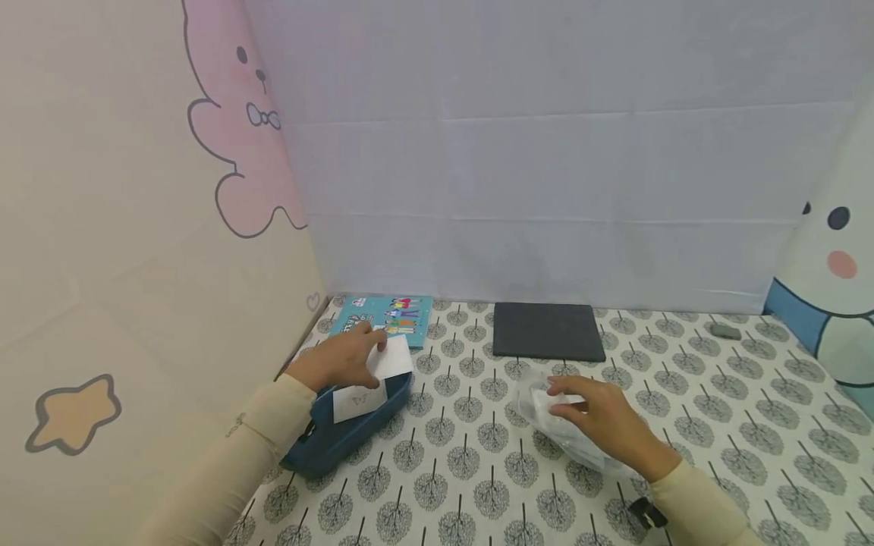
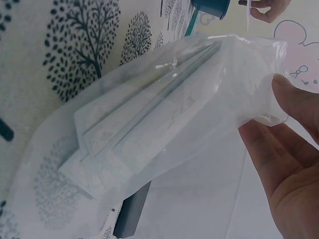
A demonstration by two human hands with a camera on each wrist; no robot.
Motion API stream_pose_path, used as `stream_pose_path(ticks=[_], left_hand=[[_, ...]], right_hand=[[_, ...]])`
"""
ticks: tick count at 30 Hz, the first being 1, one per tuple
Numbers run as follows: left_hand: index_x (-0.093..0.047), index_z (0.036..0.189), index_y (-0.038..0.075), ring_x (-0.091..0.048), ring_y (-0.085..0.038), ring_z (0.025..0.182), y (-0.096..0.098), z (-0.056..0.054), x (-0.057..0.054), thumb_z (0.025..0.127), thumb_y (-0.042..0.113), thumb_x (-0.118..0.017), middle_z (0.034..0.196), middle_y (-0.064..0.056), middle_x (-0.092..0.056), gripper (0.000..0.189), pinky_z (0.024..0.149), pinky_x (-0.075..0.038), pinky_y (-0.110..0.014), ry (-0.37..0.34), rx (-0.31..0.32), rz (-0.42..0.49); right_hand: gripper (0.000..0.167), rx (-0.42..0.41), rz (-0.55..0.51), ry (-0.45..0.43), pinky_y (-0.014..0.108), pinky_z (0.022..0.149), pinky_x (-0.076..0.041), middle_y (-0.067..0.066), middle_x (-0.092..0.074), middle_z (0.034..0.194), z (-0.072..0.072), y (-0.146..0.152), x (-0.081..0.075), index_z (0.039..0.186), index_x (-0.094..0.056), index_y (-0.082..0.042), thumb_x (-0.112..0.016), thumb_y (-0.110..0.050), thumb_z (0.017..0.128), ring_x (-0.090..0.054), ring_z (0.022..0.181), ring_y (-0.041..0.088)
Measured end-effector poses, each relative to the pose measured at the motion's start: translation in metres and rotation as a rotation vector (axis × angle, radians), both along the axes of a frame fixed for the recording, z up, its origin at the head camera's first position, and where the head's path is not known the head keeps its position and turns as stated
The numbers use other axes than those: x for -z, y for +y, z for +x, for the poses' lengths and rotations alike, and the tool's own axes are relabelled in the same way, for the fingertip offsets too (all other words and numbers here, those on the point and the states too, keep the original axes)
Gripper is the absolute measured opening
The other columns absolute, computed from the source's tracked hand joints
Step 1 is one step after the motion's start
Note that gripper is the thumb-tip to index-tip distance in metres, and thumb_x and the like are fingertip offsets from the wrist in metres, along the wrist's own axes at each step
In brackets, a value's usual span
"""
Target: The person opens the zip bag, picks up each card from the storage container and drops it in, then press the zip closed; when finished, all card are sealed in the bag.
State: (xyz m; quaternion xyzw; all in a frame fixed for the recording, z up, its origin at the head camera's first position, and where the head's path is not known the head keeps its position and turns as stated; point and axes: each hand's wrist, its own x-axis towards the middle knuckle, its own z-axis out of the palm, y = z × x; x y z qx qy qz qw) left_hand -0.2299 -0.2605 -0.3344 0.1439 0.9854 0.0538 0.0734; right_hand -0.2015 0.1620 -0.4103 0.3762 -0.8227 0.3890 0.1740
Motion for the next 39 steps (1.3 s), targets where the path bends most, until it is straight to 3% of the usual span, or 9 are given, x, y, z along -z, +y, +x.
stream_pose_path(ticks=[8, 14, 22, 28, 32, 39], left_hand=[[-0.062, 0.111, 0.017, -0.053, -0.019, 0.079, 0.042, 0.009, -0.011, 0.078, 0.027, -0.086, 0.115, -0.005, -0.049, 0.042, 0.067, -0.048, -0.036, -0.008, 0.142, 0.031], [-0.065, 0.116, 0.019, -0.055, -0.016, 0.087, 0.078, 0.010, -0.015, 0.081, 0.031, -0.083, 0.123, -0.004, -0.055, 0.041, 0.074, -0.050, -0.036, 0.014, 0.257, 0.004], [-0.067, 0.117, 0.027, -0.057, -0.011, 0.094, 0.117, 0.012, -0.013, 0.080, 0.039, -0.081, 0.124, 0.004, -0.058, 0.041, 0.076, -0.052, -0.033, 0.014, 0.344, -0.041], [-0.070, 0.120, 0.029, -0.060, -0.011, 0.098, 0.137, 0.016, -0.014, 0.080, 0.044, -0.082, 0.127, 0.006, -0.057, 0.044, 0.077, -0.053, -0.033, 0.070, 0.343, -0.094], [-0.069, 0.121, 0.031, -0.059, -0.011, 0.088, 0.146, 0.017, -0.008, 0.078, 0.046, -0.083, 0.131, 0.006, -0.053, 0.047, 0.067, -0.052, -0.030, 0.112, 0.343, -0.108], [-0.072, 0.116, 0.029, -0.051, -0.004, 0.068, 0.159, 0.019, 0.009, 0.077, 0.051, -0.083, 0.119, 0.008, -0.055, 0.046, 0.058, -0.045, -0.022, 0.213, 0.420, -0.153]], right_hand=[[0.033, 0.004, -0.007, -0.003, 0.025, 0.071, -0.058, 0.013, -0.072, 0.112, -0.001, -0.001, 0.000, 0.106, -0.071, -0.005, -0.082, 0.004, 0.076, -0.071, 0.089, 0.024], [0.044, 0.004, -0.011, 0.019, 0.024, 0.072, -0.057, 0.003, -0.073, 0.102, -0.003, 0.000, 0.000, 0.117, -0.069, -0.002, -0.082, 0.005, 0.075, -0.071, 0.087, 0.021], [0.036, -0.005, -0.007, -0.001, 0.025, 0.071, -0.058, 0.010, -0.072, 0.109, -0.002, -0.002, 0.002, 0.109, -0.071, -0.005, -0.082, 0.005, 0.076, -0.072, 0.089, 0.022], [0.039, 0.016, 0.007, 0.006, 0.025, 0.072, -0.058, 0.009, -0.073, 0.107, -0.004, -0.002, 0.001, 0.111, -0.071, -0.002, -0.083, 0.005, 0.075, -0.071, 0.089, 0.021], [0.040, 0.027, 0.014, 0.007, 0.025, 0.072, -0.058, 0.008, -0.073, 0.105, -0.005, -0.002, 0.001, 0.113, -0.070, -0.002, -0.083, 0.004, 0.075, -0.071, 0.089, 0.020], [0.041, -0.001, -0.004, -0.031, 0.025, 0.072, -0.058, 0.008, -0.072, 0.104, -0.003, -0.004, 0.001, 0.113, -0.070, -0.003, -0.082, 0.006, 0.076, -0.071, 0.089, 0.023]])
